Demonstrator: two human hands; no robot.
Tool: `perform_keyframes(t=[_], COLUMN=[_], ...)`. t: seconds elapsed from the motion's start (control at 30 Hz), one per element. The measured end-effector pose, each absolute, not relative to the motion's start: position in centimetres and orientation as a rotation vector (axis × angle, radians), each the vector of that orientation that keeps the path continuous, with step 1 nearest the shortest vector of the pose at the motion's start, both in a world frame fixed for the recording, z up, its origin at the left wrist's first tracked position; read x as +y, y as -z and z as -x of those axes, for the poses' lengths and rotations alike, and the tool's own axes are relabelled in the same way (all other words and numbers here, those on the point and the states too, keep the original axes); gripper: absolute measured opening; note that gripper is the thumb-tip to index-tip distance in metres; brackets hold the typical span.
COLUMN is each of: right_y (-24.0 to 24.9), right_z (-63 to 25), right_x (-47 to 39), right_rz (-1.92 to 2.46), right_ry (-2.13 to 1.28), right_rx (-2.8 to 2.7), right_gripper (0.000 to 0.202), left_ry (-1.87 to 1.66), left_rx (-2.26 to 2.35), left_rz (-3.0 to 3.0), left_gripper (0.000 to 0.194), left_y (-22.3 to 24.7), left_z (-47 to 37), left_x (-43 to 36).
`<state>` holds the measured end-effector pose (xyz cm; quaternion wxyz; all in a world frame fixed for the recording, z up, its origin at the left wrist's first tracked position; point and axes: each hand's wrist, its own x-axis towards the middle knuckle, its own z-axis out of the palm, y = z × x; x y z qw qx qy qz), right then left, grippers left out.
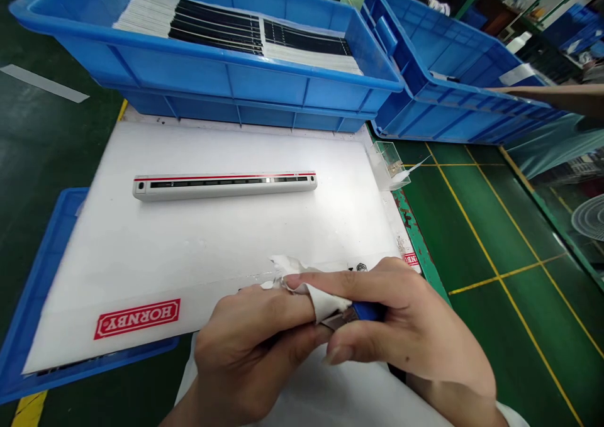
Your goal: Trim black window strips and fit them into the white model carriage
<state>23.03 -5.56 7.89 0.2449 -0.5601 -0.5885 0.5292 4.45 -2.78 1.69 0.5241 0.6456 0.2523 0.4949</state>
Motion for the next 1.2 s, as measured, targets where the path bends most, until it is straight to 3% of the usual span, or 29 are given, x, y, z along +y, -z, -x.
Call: perform_keyframes(t=[0.3,0.6,1.2], right_y=[-7.99,-8.18,-7.74], right_z=[-23.07,-23.22,-23.04], right_x=[-5.45,-5.29,-5.3], right_rz=[1.526,1.52,1.553], right_ry=[-1.442,-1.495,-1.395], right_rx=[-1.592,-1.628,-1.635], right_gripper=[0.036,0.054,0.037], left_ry=[-1.239,-1.186,-1.208], left_rx=[0.626,0.608,0.584], left_rz=[-1.6,-1.445,-1.422], left_gripper=[0.014,0.009,0.01], left_y=[-1.32,-1.68,-1.05], left_z=[-4.31,-4.44,-4.69], left_x=[-2.99,-3.15,-3.12])
